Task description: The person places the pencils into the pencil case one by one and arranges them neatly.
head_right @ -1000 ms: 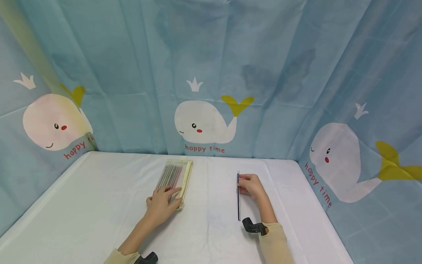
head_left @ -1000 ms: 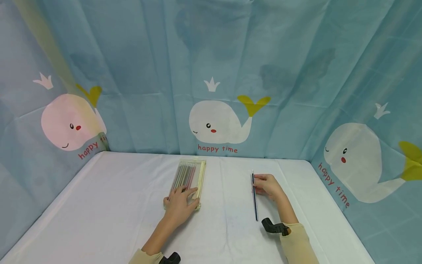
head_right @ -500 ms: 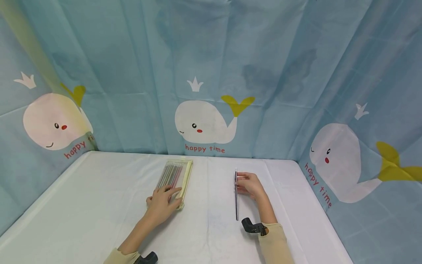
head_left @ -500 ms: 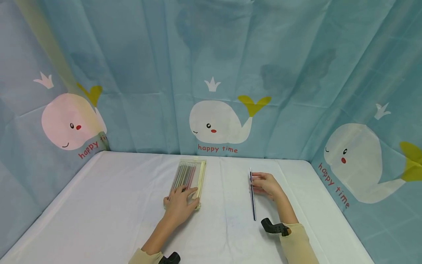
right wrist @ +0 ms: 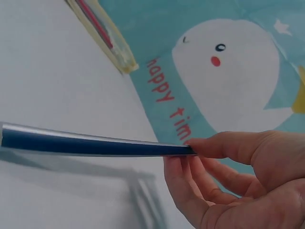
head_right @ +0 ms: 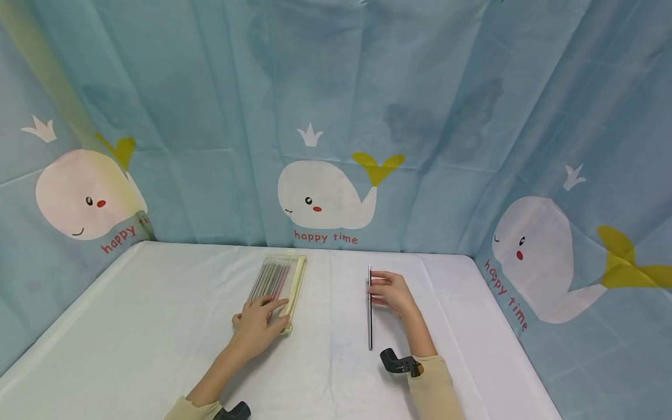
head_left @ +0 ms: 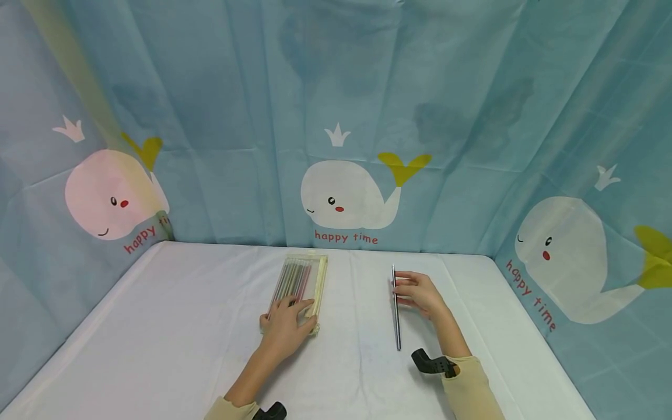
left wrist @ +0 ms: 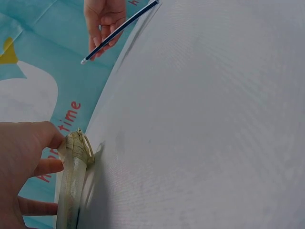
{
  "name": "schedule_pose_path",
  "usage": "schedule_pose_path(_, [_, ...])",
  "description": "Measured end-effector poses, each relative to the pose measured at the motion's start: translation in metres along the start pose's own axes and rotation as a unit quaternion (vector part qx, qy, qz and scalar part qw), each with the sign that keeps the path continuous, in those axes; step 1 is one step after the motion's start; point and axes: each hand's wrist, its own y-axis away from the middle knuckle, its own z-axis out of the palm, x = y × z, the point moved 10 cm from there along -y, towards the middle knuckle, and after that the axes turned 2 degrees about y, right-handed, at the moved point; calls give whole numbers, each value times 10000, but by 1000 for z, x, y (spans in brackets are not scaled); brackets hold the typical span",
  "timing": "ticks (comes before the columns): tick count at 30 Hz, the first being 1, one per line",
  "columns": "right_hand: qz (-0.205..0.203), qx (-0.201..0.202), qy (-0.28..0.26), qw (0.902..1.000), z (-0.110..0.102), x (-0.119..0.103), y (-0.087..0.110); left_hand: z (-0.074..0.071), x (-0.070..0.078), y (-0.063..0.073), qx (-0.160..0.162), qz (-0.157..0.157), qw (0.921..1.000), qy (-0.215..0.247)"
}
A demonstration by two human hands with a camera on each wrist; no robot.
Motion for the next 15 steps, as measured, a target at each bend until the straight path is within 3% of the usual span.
schedule_pose_path(15, [-222,212,-85,9995,26,-8,-1,0,1,-1,-23,-50,10000,20])
